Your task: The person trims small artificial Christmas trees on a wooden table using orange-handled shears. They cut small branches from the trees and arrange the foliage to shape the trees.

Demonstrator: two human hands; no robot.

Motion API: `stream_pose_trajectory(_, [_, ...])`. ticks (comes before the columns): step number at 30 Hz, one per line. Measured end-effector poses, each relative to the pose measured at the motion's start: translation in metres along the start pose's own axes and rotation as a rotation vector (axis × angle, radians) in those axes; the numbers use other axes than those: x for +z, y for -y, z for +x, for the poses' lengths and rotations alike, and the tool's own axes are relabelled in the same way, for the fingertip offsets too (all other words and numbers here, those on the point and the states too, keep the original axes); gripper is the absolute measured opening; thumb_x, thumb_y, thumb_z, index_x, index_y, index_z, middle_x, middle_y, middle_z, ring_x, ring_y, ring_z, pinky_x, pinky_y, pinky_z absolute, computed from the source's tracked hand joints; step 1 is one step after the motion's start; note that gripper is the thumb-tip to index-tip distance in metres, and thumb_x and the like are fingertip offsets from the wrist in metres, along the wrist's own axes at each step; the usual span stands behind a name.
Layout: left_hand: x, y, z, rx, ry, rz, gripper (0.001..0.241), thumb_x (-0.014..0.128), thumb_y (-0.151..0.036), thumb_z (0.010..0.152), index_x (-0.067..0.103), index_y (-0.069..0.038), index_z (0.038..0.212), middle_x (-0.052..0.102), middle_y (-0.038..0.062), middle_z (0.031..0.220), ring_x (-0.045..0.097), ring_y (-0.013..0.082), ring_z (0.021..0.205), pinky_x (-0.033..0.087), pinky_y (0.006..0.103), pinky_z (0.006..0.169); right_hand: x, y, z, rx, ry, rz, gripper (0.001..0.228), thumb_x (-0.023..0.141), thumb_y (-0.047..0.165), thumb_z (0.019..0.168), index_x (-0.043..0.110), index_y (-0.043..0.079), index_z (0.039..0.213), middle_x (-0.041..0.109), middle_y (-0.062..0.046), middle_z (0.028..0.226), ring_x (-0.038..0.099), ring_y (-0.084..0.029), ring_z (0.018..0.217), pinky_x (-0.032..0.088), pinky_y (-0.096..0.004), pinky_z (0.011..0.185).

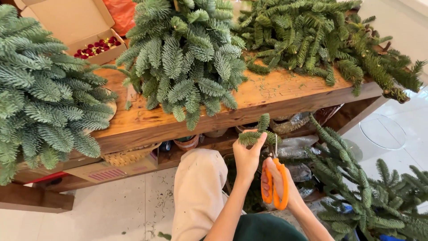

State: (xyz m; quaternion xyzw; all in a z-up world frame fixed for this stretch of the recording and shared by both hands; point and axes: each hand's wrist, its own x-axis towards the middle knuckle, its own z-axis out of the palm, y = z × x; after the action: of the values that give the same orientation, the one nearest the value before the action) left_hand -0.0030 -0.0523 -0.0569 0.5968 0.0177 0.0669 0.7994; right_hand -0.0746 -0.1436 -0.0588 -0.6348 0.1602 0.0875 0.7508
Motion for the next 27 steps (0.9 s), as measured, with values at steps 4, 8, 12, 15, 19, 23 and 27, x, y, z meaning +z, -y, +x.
stream_pose_trajectory(4, [0.0, 0.024, 0.006, -0.127, -0.025, -0.002, 0.016, 0.08, -0.019, 0.082, 0.074, -0.005, 0.078, 0.076, 0.006, 0.078, 0.071, 0.0156, 0.076, 0.058, 0.0307, 0.073, -0.013, -0.01, 0.0, 0.149, -0.144, -0.091, 0.046, 0.054, 0.04, 0.103, 0.043, 0.007, 0.072, 0.042, -0.008, 0.054, 0.033, -0.016, 0.039, 0.031, -0.03, 0.038])
stream_pose_trajectory(8, [-0.011, 0.034, 0.016, -0.357, -0.06, -0.137, 0.042, 0.084, -0.012, 0.079, 0.05, -0.013, 0.054, 0.062, -0.001, 0.059, 0.063, 0.0139, 0.061, 0.051, 0.0317, 0.073, -0.054, -0.023, -0.004, 0.085, 0.045, -0.219, 0.038, 0.047, 0.044, 0.1, 0.053, 0.006, 0.096, 0.046, -0.006, 0.06, 0.037, -0.015, 0.044, 0.037, -0.03, 0.041])
stream_pose_trajectory(12, [-0.014, 0.028, 0.017, -0.434, 0.042, -0.125, 0.063, 0.083, -0.011, 0.079, 0.025, -0.019, 0.056, 0.028, -0.009, 0.054, 0.045, 0.0121, 0.054, 0.05, 0.0341, 0.092, -0.087, -0.028, -0.001, -0.064, 0.318, -0.376, 0.056, 0.041, 0.063, 0.088, 0.051, 0.011, 0.105, 0.047, -0.001, 0.073, 0.035, -0.01, 0.052, 0.039, -0.025, 0.044])
stream_pose_trajectory(15, [-0.012, 0.022, 0.013, -0.47, 0.063, -0.016, 0.072, 0.085, -0.016, 0.079, 0.014, -0.021, 0.065, 0.015, -0.008, 0.059, 0.02, 0.0096, 0.054, 0.04, 0.034, 0.101, -0.106, -0.032, 0.006, -0.173, 0.347, -0.667, 0.052, 0.043, 0.063, 0.087, 0.05, 0.013, 0.102, 0.051, 0.0, 0.077, 0.038, -0.011, 0.059, 0.042, -0.026, 0.055])
stream_pose_trajectory(19, [-0.011, 0.012, 0.009, -0.454, 0.105, 0.067, 0.073, 0.084, -0.018, 0.081, 0.013, -0.021, 0.068, 0.014, -0.008, 0.06, 0.015, 0.0098, 0.055, 0.04, 0.0326, 0.1, -0.117, -0.03, 0.011, -0.223, 0.345, -0.838, 0.044, 0.049, 0.058, 0.092, 0.043, 0.015, 0.092, 0.046, 0.0, 0.073, 0.032, -0.013, 0.06, 0.036, -0.03, 0.06])
stream_pose_trajectory(23, [-0.008, 0.01, 0.006, -0.459, 0.171, 0.078, 0.069, 0.083, -0.019, 0.082, 0.019, -0.02, 0.057, 0.023, -0.009, 0.049, 0.025, 0.01, 0.047, 0.045, 0.0401, 0.104, -0.114, -0.022, 0.009, -0.171, 0.31, -0.895, 0.048, 0.048, 0.061, 0.089, 0.044, 0.014, 0.097, 0.045, 0.0, 0.072, 0.032, -0.013, 0.061, 0.036, -0.029, 0.061])
stream_pose_trajectory(27, [-0.005, 0.015, 0.007, -0.417, 0.195, 0.041, 0.057, 0.082, -0.013, 0.081, 0.036, -0.016, 0.048, 0.04, -0.007, 0.047, 0.047, 0.0096, 0.05, 0.053, 0.0371, 0.091, -0.114, -0.02, 0.008, -0.17, 0.284, -0.971, 0.049, 0.047, 0.063, 0.09, 0.043, 0.013, 0.093, 0.038, 0.0, 0.07, 0.026, -0.013, 0.061, 0.032, -0.031, 0.059])
